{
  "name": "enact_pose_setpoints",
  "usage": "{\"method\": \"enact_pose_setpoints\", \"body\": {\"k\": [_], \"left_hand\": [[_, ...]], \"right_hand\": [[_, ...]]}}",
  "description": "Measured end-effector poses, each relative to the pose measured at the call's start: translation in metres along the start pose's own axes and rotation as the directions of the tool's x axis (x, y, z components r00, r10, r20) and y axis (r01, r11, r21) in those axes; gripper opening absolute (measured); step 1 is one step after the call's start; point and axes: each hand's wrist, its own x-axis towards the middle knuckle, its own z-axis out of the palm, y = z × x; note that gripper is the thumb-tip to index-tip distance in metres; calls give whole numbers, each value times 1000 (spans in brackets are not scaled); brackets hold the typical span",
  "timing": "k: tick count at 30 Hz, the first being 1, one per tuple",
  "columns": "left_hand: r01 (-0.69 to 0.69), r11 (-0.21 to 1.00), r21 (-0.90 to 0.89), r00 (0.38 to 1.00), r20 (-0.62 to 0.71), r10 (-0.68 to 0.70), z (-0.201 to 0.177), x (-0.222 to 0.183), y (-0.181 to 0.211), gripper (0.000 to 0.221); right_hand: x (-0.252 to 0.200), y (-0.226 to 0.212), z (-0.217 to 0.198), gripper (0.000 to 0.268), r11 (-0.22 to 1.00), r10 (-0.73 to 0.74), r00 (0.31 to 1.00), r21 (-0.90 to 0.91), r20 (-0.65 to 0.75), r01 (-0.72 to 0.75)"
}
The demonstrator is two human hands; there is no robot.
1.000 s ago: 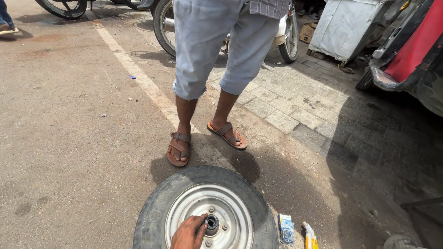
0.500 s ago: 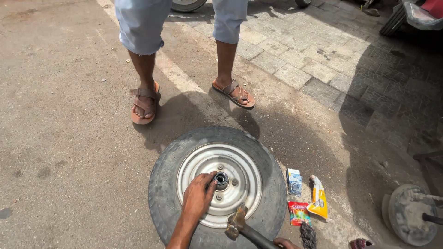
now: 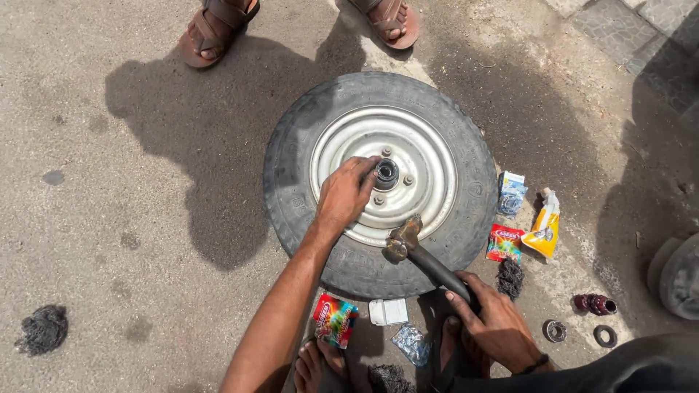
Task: Applying grease to a ball bearing and installing it into a wheel hub using a hammer and punch.
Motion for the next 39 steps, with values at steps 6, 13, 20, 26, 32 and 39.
{"method": "enact_pose_setpoints", "body": {"k": [6, 13, 20, 26, 32, 39], "left_hand": [[-45, 998, -43, 995, -87, 41, 5, 1, -10, 31], [15, 996, -90, 1000, 4, -15, 7, 7, -15, 66], [-52, 990, -130, 998, -47, 47, 15, 10, -27, 83], [-39, 997, -64, 998, -51, 36, 16, 5, -29, 72], [15, 1000, -15, 997, 76, -14, 1, 9, -10, 49], [-125, 987, 100, 991, -35, 129, 21, 10, -25, 55]], "right_hand": [[32, 19, -2, 48, 949, 69, 996, 306, 53, -82], [79, -25, -32, 41, 880, -28, 995, 475, 93, -20], [104, -69, -31, 47, 982, -81, 996, 170, 25, 75], [88, -83, -41, 44, 946, -137, 990, 296, -12, 135], [86, -51, -30, 42, 925, -64, 998, 374, -5, 61], [71, -21, -6, 41, 866, -24, 1000, 500, 9, 16]]}}
